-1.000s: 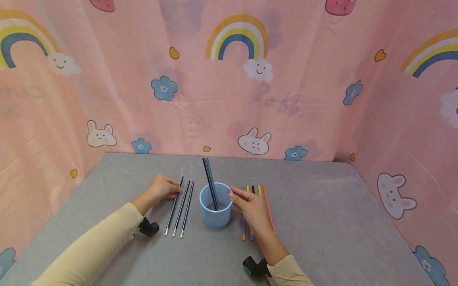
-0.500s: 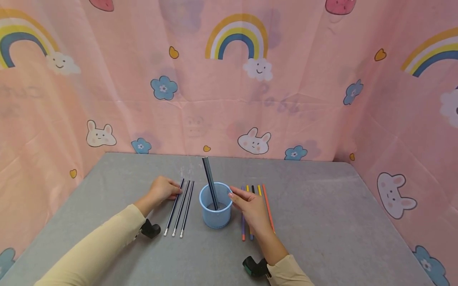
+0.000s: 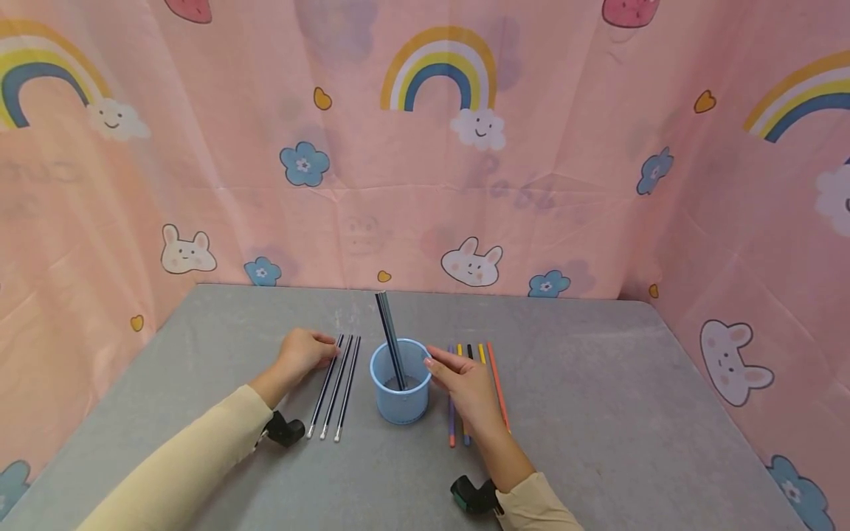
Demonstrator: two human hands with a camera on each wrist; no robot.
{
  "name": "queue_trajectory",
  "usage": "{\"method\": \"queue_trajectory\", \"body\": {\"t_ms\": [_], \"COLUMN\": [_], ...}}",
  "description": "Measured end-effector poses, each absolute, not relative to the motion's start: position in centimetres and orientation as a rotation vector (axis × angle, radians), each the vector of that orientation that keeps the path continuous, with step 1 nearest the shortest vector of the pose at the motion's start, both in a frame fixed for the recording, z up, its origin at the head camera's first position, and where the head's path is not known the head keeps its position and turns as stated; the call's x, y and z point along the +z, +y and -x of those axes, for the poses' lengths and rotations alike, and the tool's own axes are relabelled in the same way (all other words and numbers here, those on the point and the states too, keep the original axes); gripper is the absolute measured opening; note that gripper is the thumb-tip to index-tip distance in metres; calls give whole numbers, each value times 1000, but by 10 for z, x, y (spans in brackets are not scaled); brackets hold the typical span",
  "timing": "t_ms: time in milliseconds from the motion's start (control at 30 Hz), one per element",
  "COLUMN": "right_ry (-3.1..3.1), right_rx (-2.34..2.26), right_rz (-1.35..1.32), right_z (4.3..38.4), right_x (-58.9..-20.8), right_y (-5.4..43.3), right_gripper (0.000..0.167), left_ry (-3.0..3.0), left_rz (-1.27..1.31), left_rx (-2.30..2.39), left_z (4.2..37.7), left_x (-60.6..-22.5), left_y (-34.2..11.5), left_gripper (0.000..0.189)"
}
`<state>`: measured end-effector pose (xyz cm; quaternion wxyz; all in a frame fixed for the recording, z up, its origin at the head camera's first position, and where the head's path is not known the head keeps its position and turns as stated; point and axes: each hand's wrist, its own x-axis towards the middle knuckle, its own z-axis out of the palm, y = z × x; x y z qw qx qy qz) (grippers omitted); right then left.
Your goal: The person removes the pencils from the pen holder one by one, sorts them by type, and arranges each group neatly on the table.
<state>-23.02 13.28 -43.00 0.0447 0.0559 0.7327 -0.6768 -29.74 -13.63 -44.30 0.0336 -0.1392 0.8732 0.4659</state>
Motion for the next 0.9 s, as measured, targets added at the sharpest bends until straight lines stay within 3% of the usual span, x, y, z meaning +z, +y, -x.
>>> {"method": "queue_trajectory", "body": {"t_ms": [367,900], "right_ry": [2244,2222], "right_rx": [-2054,-2080], "right_rz": [-186,-184], "right_z": [230,230], "right_x": [-427,-429], "right_y": [132,132], "right_gripper": [35,35], "left_ry": [2615,2429], "left_rz": [259,59], "left_rx": [1813,2058], "left_z": [276,257], "left_x": [-409,-393], "left_y": [-107,-75], "left_gripper": [29,29]}}
